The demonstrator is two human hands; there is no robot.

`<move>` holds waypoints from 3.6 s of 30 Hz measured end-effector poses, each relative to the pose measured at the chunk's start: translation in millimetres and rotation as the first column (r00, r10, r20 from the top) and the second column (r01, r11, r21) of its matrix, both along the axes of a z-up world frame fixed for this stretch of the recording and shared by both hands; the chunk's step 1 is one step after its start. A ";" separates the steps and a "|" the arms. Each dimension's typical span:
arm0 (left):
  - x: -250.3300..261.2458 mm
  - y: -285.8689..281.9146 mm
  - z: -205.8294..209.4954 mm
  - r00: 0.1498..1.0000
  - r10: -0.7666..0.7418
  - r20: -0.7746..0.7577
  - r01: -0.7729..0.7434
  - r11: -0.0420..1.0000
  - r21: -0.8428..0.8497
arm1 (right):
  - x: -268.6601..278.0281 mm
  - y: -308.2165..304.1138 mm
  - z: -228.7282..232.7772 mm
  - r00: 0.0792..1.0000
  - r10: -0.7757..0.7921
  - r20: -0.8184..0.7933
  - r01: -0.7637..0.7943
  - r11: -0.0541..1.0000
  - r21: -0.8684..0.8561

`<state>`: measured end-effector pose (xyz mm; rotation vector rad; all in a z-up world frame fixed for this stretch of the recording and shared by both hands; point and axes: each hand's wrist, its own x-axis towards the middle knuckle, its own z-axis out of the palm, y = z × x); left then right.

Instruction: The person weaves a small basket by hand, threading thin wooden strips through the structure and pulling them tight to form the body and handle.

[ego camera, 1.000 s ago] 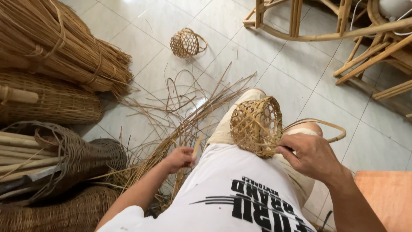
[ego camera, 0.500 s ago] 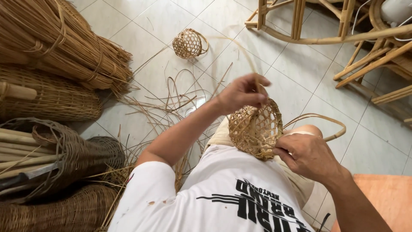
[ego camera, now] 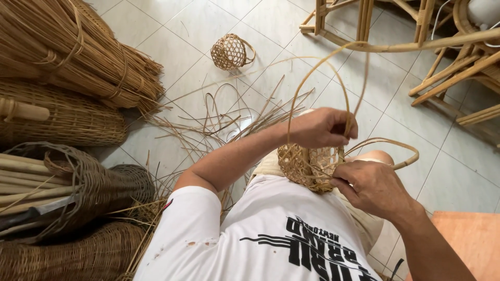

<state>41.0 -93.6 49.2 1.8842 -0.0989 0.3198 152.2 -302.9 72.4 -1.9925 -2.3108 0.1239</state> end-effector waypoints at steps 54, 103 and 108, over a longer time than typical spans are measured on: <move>71.7 -13.0 -12.1 0.487 -0.361 -0.795 0.750 0.640 0.169 | 5.2 -2.2 -11.2 0.996 -0.078 -0.034 0.081 0.994 0.072; -109.9 -39.7 -80.4 0.790 0.273 0.550 -0.502 0.802 0.324 | 21.7 1.5 -9.9 0.979 -0.158 -0.127 0.121 0.959 -0.256; -103.7 -50.6 -77.1 0.771 0.147 0.620 -0.551 0.643 0.532 | 14.7 8.2 8.3 0.970 -0.154 -0.186 0.113 0.970 -0.215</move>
